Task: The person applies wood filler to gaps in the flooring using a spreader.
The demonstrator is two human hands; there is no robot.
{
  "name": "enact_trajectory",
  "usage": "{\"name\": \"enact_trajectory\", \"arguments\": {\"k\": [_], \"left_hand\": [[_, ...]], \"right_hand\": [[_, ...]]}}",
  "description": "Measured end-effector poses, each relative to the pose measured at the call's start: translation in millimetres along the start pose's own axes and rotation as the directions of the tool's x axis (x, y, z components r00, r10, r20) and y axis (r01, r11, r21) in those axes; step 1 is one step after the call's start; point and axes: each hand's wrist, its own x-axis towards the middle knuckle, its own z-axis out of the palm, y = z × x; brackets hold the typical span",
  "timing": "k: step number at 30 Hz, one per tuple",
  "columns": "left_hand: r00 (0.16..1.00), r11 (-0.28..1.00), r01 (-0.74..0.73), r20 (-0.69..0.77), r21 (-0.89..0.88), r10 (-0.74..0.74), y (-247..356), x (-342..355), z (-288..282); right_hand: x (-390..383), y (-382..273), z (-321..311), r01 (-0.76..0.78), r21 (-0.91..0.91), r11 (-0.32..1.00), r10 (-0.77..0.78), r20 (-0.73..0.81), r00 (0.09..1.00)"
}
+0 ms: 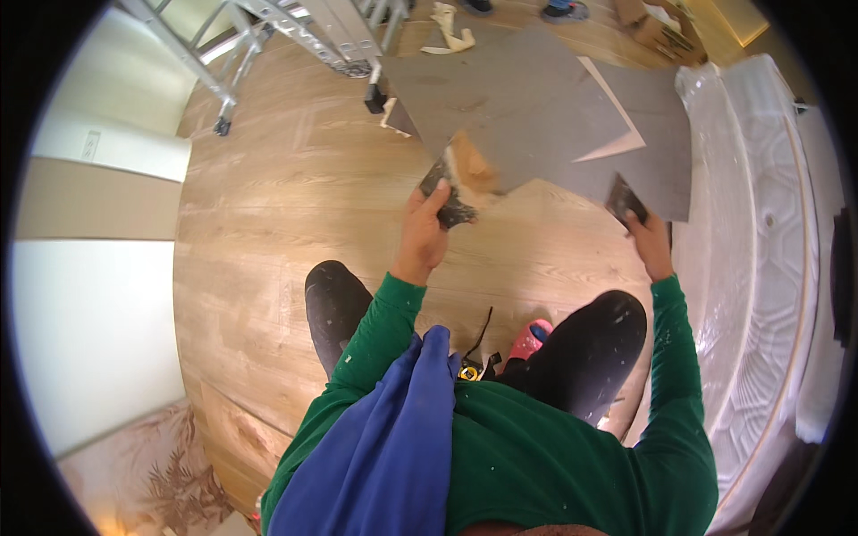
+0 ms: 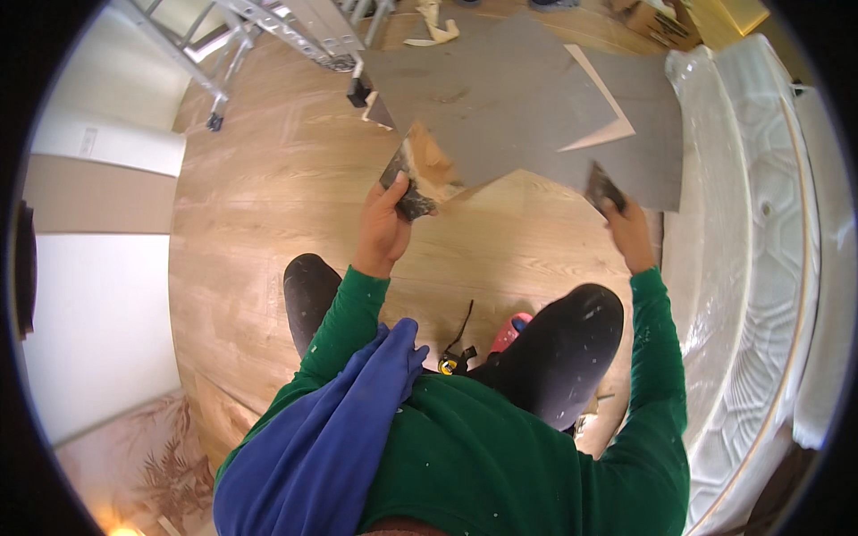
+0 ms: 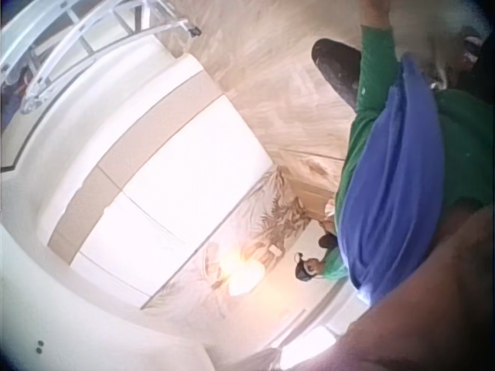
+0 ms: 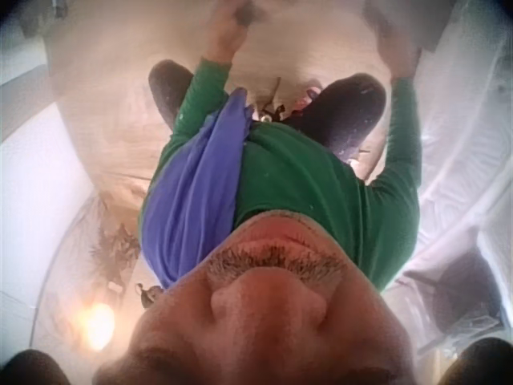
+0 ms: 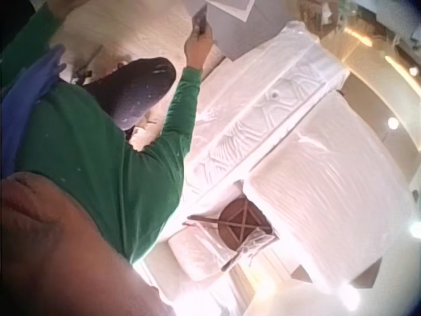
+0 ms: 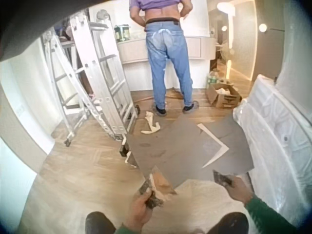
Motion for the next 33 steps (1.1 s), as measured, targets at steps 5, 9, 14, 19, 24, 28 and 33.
{"name": "enact_trajectory", "arguments": {"k": [5, 9, 14, 19, 24, 28, 33], "left_hand": [[0.963, 0.997, 0.028, -0.269, 0.077, -0.006, -27, 40, -105], [0.924, 0.981, 0.124, -0.377, 0.149, -0.059, -44, 80, -153], [0.9, 0.946, 0.278, -0.39, 0.166, -0.196, -81, 136, -127], [0.906, 0.959, 0.23, -0.396, 0.165, -0.149, -73, 157, -152], [0.907, 0.999, 0.019, -0.42, -0.036, -0.032, -55, 173, -175], [0.892, 0.985, -0.117, -0.449, -0.128, 0.048, -25, 187, -232], [0.883, 0.966, -0.188, -0.461, -0.175, 0.088, -12, 237, -262]], "right_hand": [[32, 157, -25, -0.307, 0.577, 0.757, 0.434, -0.091, 0.896], [70, 201, -5, -0.434, 0.509, 0.743, 0.599, -0.219, 0.77], [120, 277, -39, -0.276, 0.469, 0.839, 0.487, -0.423, 0.764], [131, 283, -8, -0.082, 0.803, 0.59, 0.614, -0.38, 0.692], [123, 284, -20, -0.033, 0.737, 0.675, 0.545, -0.468, 0.696], [111, 272, -11, -0.019, 0.785, 0.619, 0.58, -0.44, 0.686], [95, 268, -26, -0.039, 0.785, 0.618, 0.551, -0.396, 0.735]]}}
